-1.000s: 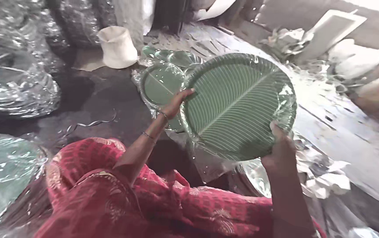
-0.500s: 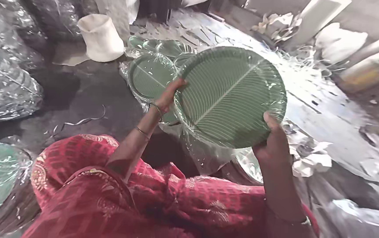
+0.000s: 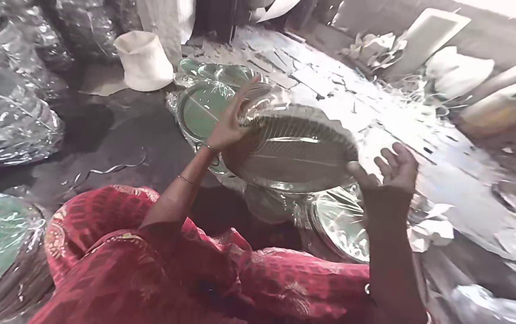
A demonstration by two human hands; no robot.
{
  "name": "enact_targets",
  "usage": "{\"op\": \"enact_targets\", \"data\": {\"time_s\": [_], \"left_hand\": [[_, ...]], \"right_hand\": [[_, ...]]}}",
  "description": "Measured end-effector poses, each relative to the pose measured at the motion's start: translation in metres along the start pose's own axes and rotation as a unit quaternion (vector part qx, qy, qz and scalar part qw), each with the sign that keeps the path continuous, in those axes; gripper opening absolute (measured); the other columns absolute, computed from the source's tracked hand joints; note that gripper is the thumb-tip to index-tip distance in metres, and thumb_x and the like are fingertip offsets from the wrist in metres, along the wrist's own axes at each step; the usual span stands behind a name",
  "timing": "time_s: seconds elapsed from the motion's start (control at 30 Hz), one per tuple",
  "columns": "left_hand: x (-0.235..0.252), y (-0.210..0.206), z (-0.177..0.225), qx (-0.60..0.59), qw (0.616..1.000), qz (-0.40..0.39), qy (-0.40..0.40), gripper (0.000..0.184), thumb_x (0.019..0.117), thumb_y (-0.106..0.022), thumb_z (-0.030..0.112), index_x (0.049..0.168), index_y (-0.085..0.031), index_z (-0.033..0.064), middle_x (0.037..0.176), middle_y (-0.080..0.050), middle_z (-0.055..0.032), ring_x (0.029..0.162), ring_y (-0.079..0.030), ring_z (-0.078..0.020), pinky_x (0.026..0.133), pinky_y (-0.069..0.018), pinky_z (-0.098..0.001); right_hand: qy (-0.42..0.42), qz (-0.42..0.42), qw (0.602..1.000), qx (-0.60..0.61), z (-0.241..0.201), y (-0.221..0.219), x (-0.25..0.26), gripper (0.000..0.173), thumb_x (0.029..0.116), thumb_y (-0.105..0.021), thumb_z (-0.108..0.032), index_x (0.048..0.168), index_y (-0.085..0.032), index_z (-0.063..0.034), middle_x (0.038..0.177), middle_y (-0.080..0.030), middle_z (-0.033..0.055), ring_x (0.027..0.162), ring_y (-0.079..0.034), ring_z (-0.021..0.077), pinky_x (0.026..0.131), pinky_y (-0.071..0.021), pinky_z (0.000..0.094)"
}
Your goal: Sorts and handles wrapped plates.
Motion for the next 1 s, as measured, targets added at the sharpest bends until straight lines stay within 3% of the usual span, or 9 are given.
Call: {"op": "enact_targets", "data": {"time_s": [0.1,0.17,0.4,0.47,0.63,0.7,0.77,0.83,1.0], "left_hand": [[-0.002,-0.024,0.012,0.018,0.998,-0.052,-0.02,0.087,0.0835,-0.074,-0.002,0.157,-0.028,-0.0045,0.147,-0.052,-0.0233,0.12,-0.064,-0.0211,0.102,-0.0546,-0.0347],[-0.007,-0.035,0.017,0.035,0.995,-0.082,-0.039,0.085,0.083,-0.073,-0.001,0.156,-0.031,-0.0056,0.146,-0.054,-0.0236,0.123,-0.063,-0.024,0.104,-0.0537,-0.0387],[-0.009,-0.049,0.024,0.046,0.99,-0.117,-0.068,0.078,0.0864,-0.072,-0.001,0.155,-0.034,-0.0056,0.14,-0.059,-0.0218,0.117,-0.067,-0.0202,0.102,-0.0553,-0.0357],[-0.01,-0.043,0.02,0.031,0.993,-0.105,-0.049,0.078,0.0886,-0.073,0.0,0.155,-0.033,-0.0048,0.147,-0.054,-0.0215,0.122,-0.064,-0.0207,0.105,-0.0542,-0.0355],[-0.012,-0.022,0.013,0.005,0.997,-0.026,-0.069,0.074,0.0923,-0.072,0.007,0.153,-0.033,-0.0097,0.158,-0.04,-0.0213,0.134,-0.055,-0.0148,0.111,-0.0473,-0.028],[-0.012,-0.008,0.013,0.019,0.998,0.024,-0.058,0.074,0.092,-0.072,0.008,0.153,-0.033,-0.0078,0.159,-0.039,-0.0173,0.135,-0.051,-0.0096,0.111,-0.0456,-0.0245],[-0.012,0.004,0.011,0.01,0.995,0.073,-0.065,0.076,0.0921,-0.073,0.012,0.153,-0.032,-0.0071,0.16,-0.038,-0.0138,0.141,-0.045,-0.0094,0.116,-0.0412,-0.0259],[-0.014,0.015,0.004,-0.001,0.99,0.123,-0.065,0.079,0.0914,-0.075,0.019,0.153,-0.032,-0.0063,0.161,-0.037,-0.0134,0.143,-0.043,-0.0119,0.118,-0.0393,-0.029],[-0.035,0.012,-0.007,-0.012,0.982,0.18,0.047,0.079,0.0955,-0.07,0.028,0.162,-0.027,0.019,0.163,-0.036,0.0003,0.139,-0.046,-0.0098,0.114,-0.0415,-0.0318]], "right_hand": [[0.07,-0.06,0.993,-0.074,-0.012,-0.019,-0.003,0.096,0.0801,-0.084,-0.034,0.156,-0.034,-0.0026,0.154,-0.048,0.0195,0.141,-0.048,0.0265,0.114,-0.0435,0.0423],[0.098,-0.086,0.986,-0.105,-0.019,-0.03,-0.009,0.094,0.0809,-0.085,-0.034,0.156,-0.036,-0.0044,0.152,-0.051,0.017,0.141,-0.048,0.0265,0.116,-0.0406,0.0442],[0.069,-0.13,0.978,-0.147,-0.023,-0.028,-0.01,0.071,0.0848,-0.084,-0.026,0.146,-0.054,-0.0073,0.138,-0.063,0.0176,0.122,-0.063,0.0297,0.103,-0.0492,0.0549],[0.073,-0.153,0.979,-0.117,-0.023,-0.032,-0.008,0.083,0.0832,-0.084,-0.027,0.153,-0.044,-0.0103,0.145,-0.058,0.0136,0.127,-0.06,0.0224,0.106,-0.0495,0.0446],[0.029,-0.143,0.988,-0.056,-0.013,-0.019,-0.003,0.103,0.0754,-0.089,-0.028,0.159,-0.03,-0.0201,0.144,-0.057,0.01,0.118,-0.063,0.0169,0.096,-0.0552,0.0403],[-0.005,-0.133,0.988,-0.074,-0.009,-0.013,-0.001,0.105,0.0725,-0.09,-0.036,0.159,-0.031,-0.0235,0.148,-0.052,0.0122,0.122,-0.061,0.0232,0.098,-0.0542,0.0494],[-0.021,-0.131,0.987,-0.09,-0.011,-0.008,-0.002,0.104,0.0731,-0.09,-0.033,0.159,-0.033,-0.0176,0.15,-0.051,0.0158,0.129,-0.058,0.0272,0.104,-0.05,0.0528],[-0.016,-0.116,0.99,-0.084,-0.013,-0.004,-0.001,0.1,0.075,-0.088,-0.032,0.157,-0.035,-0.0102,0.141,-0.058,0.0154,0.123,-0.062,0.0209,0.103,-0.0527,0.0448],[0.006,-0.011,1.0,-0.025,-0.015,0.01,0.001,0.081,0.0764,-0.085,-0.035,0.143,-0.051,-0.0027,0.123,-0.068,0.0095,0.108,-0.067,0.0087,0.094,-0.0569,0.0325]]}}
Point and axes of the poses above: each hand's wrist, its own x-axis towards the middle knuckle, its own y-axis out of the back of the hand, z = x × y, the point moved 9 cm from there along x, towards the middle knuckle
